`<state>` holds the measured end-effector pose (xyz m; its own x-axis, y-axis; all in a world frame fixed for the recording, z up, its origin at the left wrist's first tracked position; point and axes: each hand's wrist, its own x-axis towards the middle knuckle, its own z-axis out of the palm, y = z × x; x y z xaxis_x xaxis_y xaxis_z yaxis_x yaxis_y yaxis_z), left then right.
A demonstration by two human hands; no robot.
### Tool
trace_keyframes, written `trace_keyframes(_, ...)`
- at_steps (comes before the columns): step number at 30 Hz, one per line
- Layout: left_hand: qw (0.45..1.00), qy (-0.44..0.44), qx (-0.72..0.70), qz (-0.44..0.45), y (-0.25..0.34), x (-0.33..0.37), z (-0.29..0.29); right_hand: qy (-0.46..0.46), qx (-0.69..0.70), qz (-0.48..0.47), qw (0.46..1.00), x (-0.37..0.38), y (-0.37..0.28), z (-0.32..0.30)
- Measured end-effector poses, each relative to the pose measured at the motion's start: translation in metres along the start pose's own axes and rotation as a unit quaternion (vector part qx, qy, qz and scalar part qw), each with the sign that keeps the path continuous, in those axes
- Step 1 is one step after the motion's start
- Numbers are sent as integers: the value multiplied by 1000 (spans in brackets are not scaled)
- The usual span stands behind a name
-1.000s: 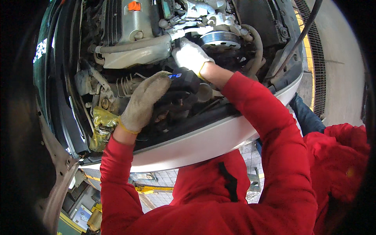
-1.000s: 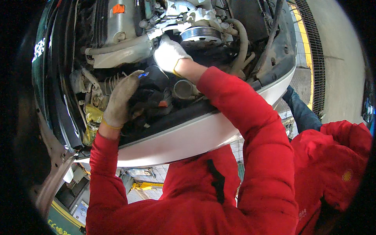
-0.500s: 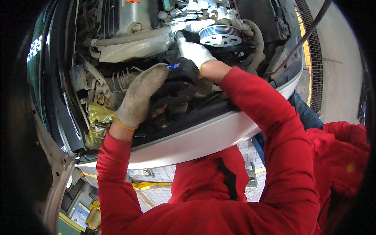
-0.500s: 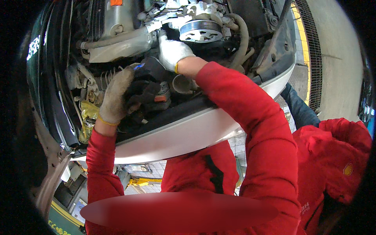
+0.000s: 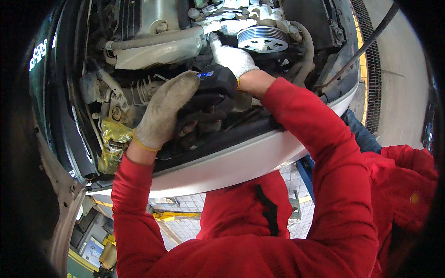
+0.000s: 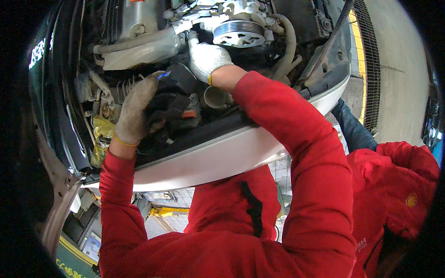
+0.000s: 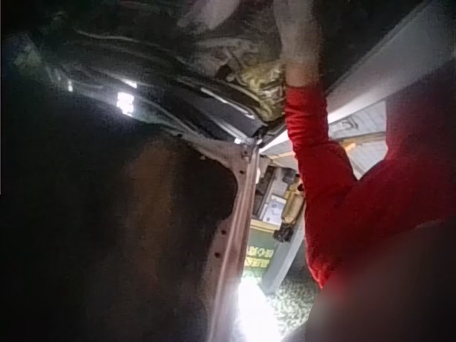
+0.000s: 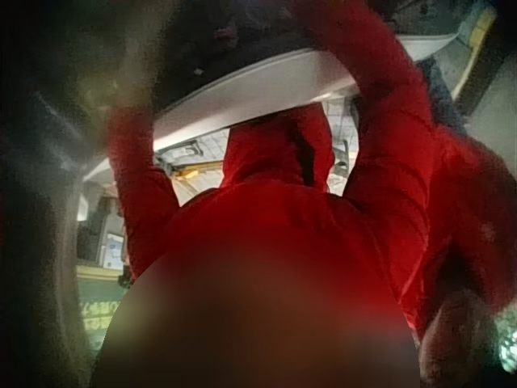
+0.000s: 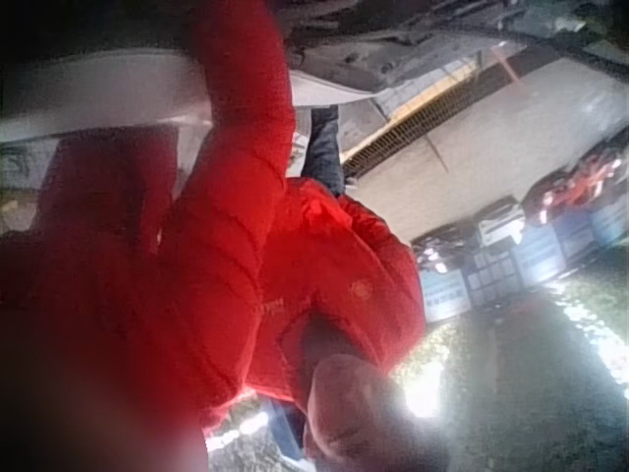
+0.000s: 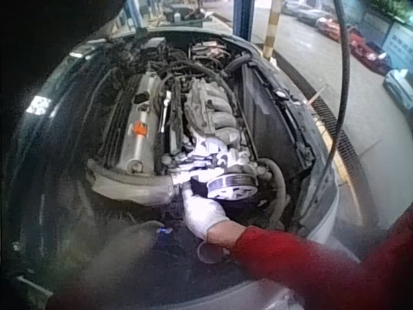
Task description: The person uses a cordless impact wrench to remove and install bolts on a car engine. They repeatedly position the tool, engage fasteners, and reposition their hands within the engine bay.
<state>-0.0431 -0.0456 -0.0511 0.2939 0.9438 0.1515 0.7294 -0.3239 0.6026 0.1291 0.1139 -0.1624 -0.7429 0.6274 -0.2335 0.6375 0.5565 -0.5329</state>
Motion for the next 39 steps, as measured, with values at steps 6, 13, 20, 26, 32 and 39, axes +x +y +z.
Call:
trace_keyframes(6,1000,4,-10,18,-2,2,0,-2,188,23,982,17,2,8)
trace_keyframes(13,1000,-7,-17,-10,-2,-1,0,73,213,48,973,15,1,1)
trace_keyframes(20,1000,5,-3,2,0,2,0,-34,51,20,998,-1,-4,-5)
trace_keyframes(26,1000,5,-10,-6,2,3,-1,-64,25,25,997,4,1,2)
trace_keyframes(32,1000,3,16,5,2,3,-2,46,40,-152,987,25,15,11)
trace_keyframes(39,998,-2,-39,-52,6,4,-1,75,140,-53,986,16,8,4)
